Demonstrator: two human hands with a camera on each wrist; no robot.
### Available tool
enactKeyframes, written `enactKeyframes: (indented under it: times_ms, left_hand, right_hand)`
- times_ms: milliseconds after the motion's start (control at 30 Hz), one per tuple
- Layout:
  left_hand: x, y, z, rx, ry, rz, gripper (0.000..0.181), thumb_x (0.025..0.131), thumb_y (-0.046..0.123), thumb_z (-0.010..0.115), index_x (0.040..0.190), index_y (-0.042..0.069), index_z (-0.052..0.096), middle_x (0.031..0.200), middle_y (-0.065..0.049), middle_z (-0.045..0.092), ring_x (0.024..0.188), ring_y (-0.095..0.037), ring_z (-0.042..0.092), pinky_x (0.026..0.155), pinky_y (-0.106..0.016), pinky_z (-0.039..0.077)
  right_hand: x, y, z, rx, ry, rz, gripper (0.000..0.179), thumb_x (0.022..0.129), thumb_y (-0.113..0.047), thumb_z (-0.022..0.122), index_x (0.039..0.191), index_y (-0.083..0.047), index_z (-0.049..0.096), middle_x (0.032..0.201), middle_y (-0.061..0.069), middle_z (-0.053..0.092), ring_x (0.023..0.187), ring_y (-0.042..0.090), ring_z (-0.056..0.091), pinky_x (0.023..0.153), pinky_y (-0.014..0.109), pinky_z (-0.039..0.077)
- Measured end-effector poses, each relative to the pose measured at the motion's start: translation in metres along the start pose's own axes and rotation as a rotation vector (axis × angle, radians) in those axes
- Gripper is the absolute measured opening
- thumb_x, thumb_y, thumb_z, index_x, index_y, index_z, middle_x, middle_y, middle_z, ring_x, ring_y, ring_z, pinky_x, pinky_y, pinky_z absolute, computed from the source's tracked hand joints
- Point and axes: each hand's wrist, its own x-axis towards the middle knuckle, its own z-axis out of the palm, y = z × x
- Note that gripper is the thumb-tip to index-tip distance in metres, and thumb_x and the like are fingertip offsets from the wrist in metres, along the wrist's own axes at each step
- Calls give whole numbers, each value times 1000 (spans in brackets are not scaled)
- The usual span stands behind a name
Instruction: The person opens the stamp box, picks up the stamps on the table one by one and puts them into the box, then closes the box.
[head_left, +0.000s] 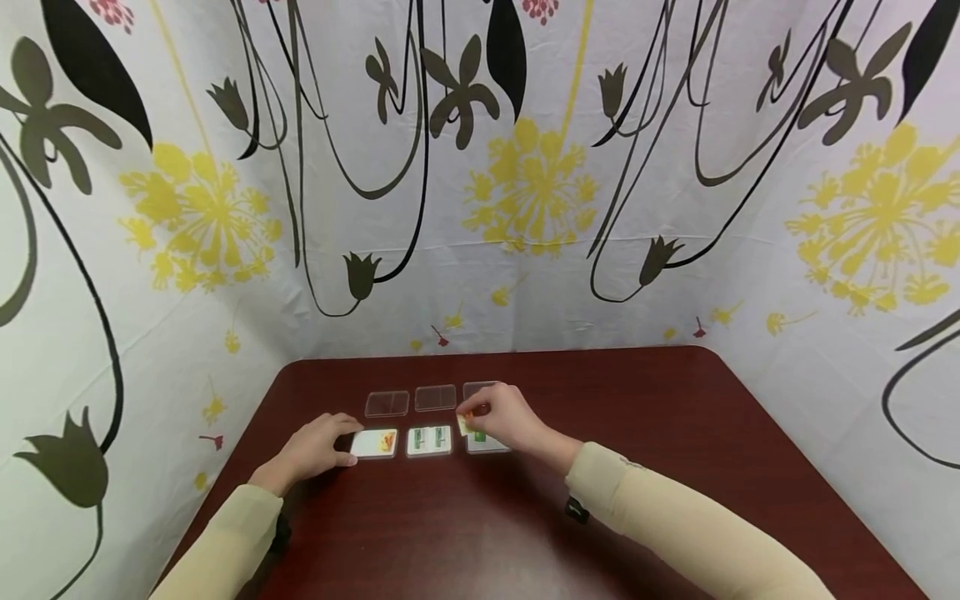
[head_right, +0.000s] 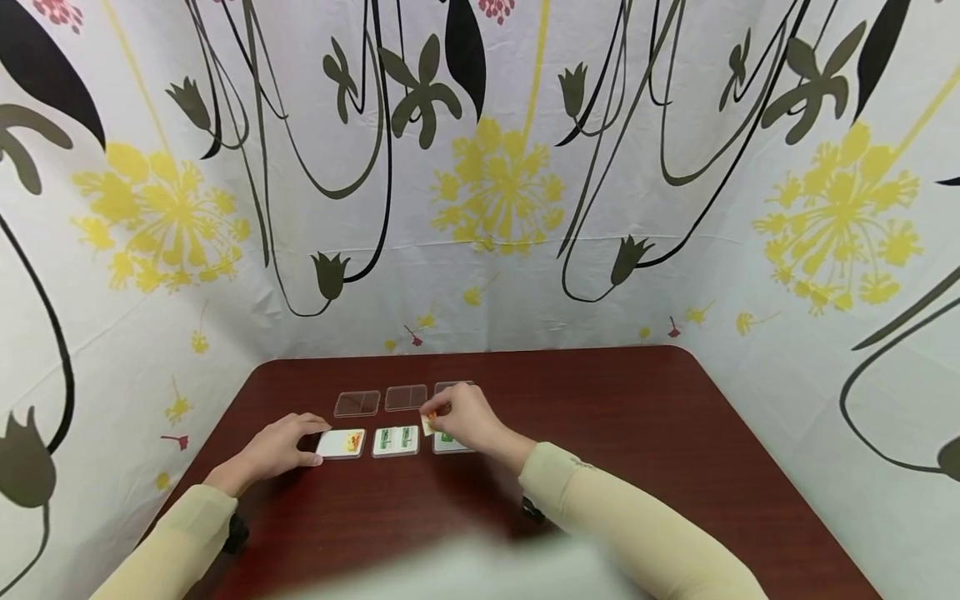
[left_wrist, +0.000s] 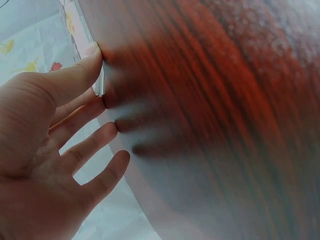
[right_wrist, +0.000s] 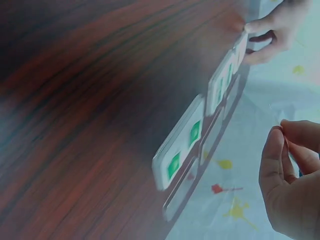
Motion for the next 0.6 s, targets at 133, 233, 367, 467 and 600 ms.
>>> enactKeyframes:
  times_ms: [133,233,367,467,600]
  left_hand:
    - [0,0,0,-2,2,-2,58,82,29,85,133,10,66,136,-10,58,119,-32,54,92,-55,48]
    - [1,0,-1,-1,5,-1,58,82,29,85,133,10,66,136,-10,59,119,-32,54,92,-55,48]
    - [1,0,0,-2,5,0,58,82,29,85,133,10,66,136,-11,59,119,-32,54,92,-55,48]
    - [1,0,0,1,1,3,58,82,29,85,133,10,66,136,-11,59,119,-32,54,92,-54,48]
    - [1,0,-1,5,-2,1,58,82,28,86,133,9,66,136,-11,59,119,-33,54,91,-54,48]
  right_hand:
    - [12,-11,11,26,-1,12,16,87,-9,78,98,-21,81,94,-10,73,75,6,64,63,27,53]
    - [21,-19,19,46,-2,19,13,86,-9,79,96,-19,81,92,-10,73,75,7,65,64,27,54]
    - [32,-27,29,85,-8,13,12,85,-9,80,94,-16,81,91,-10,73,74,6,65,65,26,54]
    - [40,-32,38,95,-7,9,13,84,-8,81,95,-16,81,93,-10,72,75,5,65,65,25,54]
    - [49,-38,51,99,6,16,13,84,-8,80,94,-17,81,96,-9,72,76,3,65,66,24,53]
